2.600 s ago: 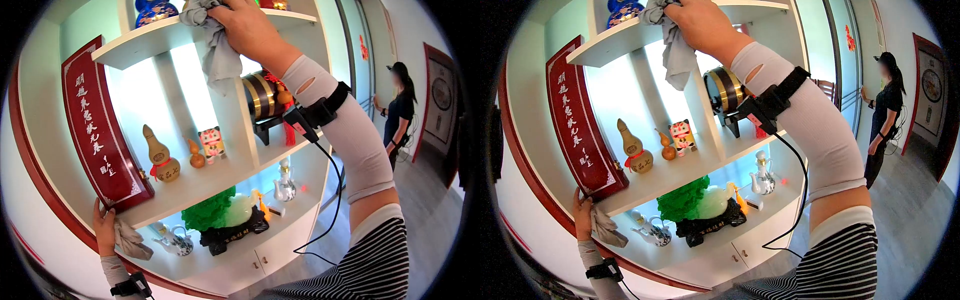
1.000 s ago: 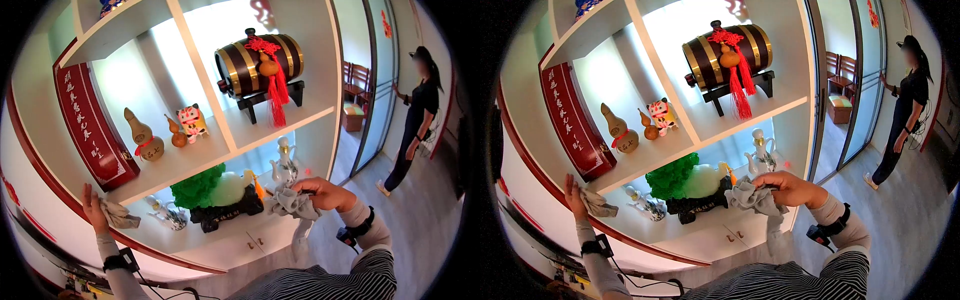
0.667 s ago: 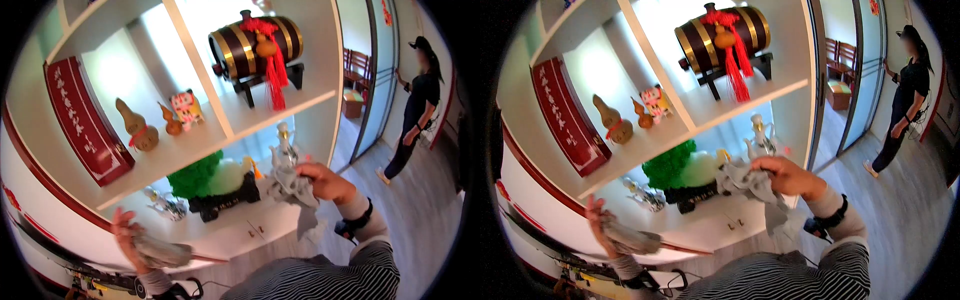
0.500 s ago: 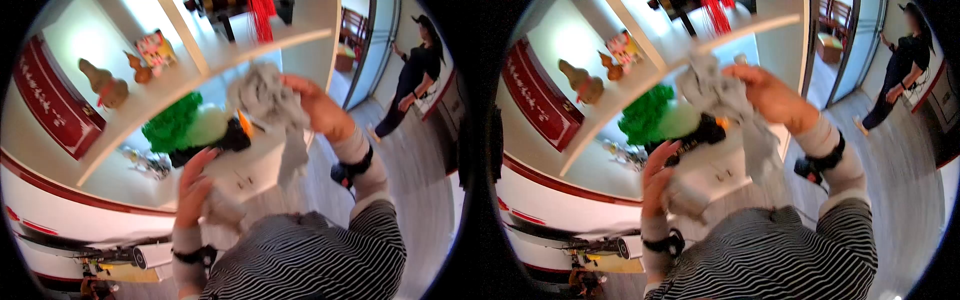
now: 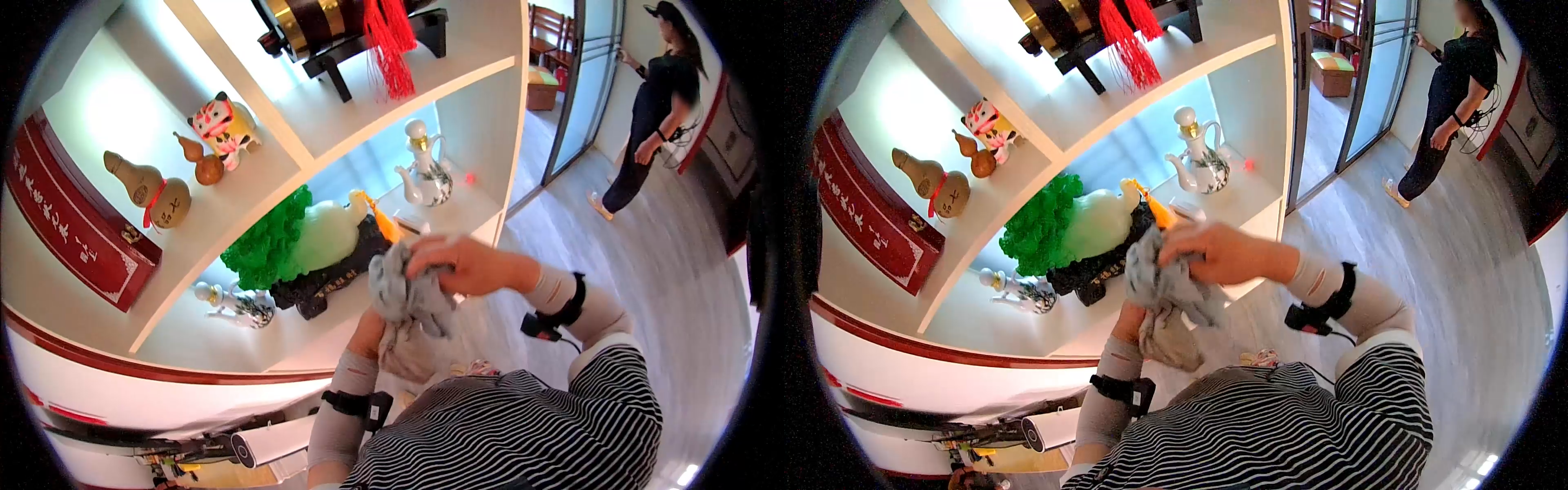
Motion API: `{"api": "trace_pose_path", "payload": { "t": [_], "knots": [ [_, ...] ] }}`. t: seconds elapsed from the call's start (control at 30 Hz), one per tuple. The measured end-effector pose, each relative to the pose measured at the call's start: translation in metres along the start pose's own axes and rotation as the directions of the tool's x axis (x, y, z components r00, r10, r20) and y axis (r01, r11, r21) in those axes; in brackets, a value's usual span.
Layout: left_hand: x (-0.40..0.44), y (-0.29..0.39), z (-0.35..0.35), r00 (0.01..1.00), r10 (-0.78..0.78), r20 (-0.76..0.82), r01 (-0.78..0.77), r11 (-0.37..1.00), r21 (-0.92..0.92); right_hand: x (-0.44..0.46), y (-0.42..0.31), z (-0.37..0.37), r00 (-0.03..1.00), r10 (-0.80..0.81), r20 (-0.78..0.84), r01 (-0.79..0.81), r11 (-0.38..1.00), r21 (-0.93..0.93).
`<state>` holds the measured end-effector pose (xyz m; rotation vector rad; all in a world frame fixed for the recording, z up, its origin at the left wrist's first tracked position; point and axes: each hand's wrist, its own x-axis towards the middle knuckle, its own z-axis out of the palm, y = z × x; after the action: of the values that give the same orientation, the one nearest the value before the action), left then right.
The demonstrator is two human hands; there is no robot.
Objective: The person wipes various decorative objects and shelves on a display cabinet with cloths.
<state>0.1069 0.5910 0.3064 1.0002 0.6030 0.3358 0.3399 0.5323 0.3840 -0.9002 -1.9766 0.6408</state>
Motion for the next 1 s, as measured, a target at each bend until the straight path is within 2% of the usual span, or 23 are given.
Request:
{"api": "trace_pose_path", "payload": {
  "t": [0.1,0.17,0.2,0.3,0.33,0.37,0.4,0.43,0.47,0.5,0.53,0.57,0.6,0.67,0.7,0.73,0.8,0.83,0.9,0.93,1.0],
  "knots": [
    [-0.004,-0.019,-0.01,0.999,0.036,0.016,-0.027,0.929,-0.369,-0.021,-0.004,0.031,1.0,0.0,0.005,0.001,0.991,-0.134],
    [-0.008,-0.033,-0.015,0.997,0.034,0.074,0.017,0.803,-0.596,-0.031,-0.009,0.042,0.999,-0.006,-0.043,-0.002,0.987,-0.163],
    [-0.012,-0.038,-0.018,0.997,0.035,0.071,0.014,0.808,-0.589,-0.035,-0.013,0.046,0.998,0.009,-0.065,-0.021,0.983,-0.181],
    [-0.018,-0.058,-0.028,0.976,-0.03,0.214,0.161,0.764,-0.625,-0.044,-0.029,0.053,0.991,-0.007,-0.136,-0.013,0.989,-0.146],
    [-0.017,-0.07,-0.034,0.977,-0.026,0.212,0.156,0.766,-0.624,-0.045,-0.036,0.055,0.991,-0.012,-0.135,-0.008,0.989,-0.147],
    [-0.015,-0.065,-0.025,0.996,0.037,0.083,-0.008,0.944,-0.329,-0.044,-0.043,0.055,0.984,0.025,-0.179,-0.034,0.998,-0.045],
    [-0.017,-0.062,-0.021,0.989,0.144,-0.016,-0.144,0.989,0.024,-0.043,-0.052,0.053,0.974,0.066,-0.216,-0.056,0.997,0.056],
    [-0.019,-0.069,-0.027,0.996,0.054,0.069,-0.019,0.901,-0.433,-0.04,-0.063,0.051,0.953,0.019,-0.301,0.004,0.997,0.076],
    [-0.03,-0.064,-0.018,0.995,0.067,0.069,-0.031,0.898,-0.439,-0.04,-0.068,0.049,0.957,0.012,-0.291,0.008,0.998,0.069],
    [-0.046,-0.051,-0.003,0.996,0.016,0.091,0.032,0.862,-0.506,-0.041,-0.073,0.047,0.941,0.172,-0.292,-0.08,0.95,0.301],
    [-0.058,-0.044,0.004,0.993,-0.035,0.114,0.094,0.819,-0.566,-0.04,-0.077,0.047,0.91,0.326,-0.255,-0.156,0.841,0.518],
    [-0.067,-0.047,0.0,0.98,0.002,0.197,0.112,0.817,-0.566,-0.034,-0.079,0.051,0.93,0.22,-0.296,-0.1,0.923,0.371],
    [-0.074,-0.054,-0.001,0.983,0.01,0.186,0.1,0.814,-0.572,-0.032,-0.081,0.055,0.934,0.214,-0.284,-0.097,0.922,0.375],
    [-0.093,-0.068,0.002,0.999,-0.03,0.014,0.033,0.906,-0.421,-0.029,-0.086,0.07,0.927,0.348,-0.142,-0.27,0.879,0.394],
    [-0.101,-0.072,0.005,0.997,-0.037,-0.072,0.01,0.941,-0.338,-0.026,-0.1,0.077,0.916,0.397,-0.058,-0.326,0.821,0.469],
    [-0.108,-0.076,0.007,0.996,-0.031,-0.081,0.001,0.94,-0.342,-0.026,-0.1,0.087,0.974,0.215,-0.064,-0.211,0.975,0.069],
    [-0.123,-0.087,0.013,0.995,0.013,-0.097,-0.048,0.925,-0.377,-0.023,-0.102,0.109,0.994,0.024,-0.107,-0.046,0.977,-0.207],
    [-0.131,-0.092,0.016,0.994,0.036,-0.107,-0.076,0.916,-0.394,-0.024,-0.109,0.113,0.995,0.02,-0.094,-0.039,0.978,-0.205],
    [-0.145,-0.099,0.018,0.988,0.087,-0.127,-0.133,0.896,-0.423,-0.019,-0.131,0.112,0.973,0.224,-0.055,-0.228,0.97,-0.084],
    [-0.152,-0.102,0.019,0.985,0.11,-0.137,-0.159,0.885,-0.437,-0.018,-0.137,0.115,0.975,0.219,-0.044,-0.222,0.971,-0.085],
    [-0.163,-0.11,0.011,0.981,0.134,-0.137,-0.183,0.874,-0.45,-0.019,-0.148,0.121,0.95,0.162,-0.268,-0.179,0.983,-0.041]
  ]
}}
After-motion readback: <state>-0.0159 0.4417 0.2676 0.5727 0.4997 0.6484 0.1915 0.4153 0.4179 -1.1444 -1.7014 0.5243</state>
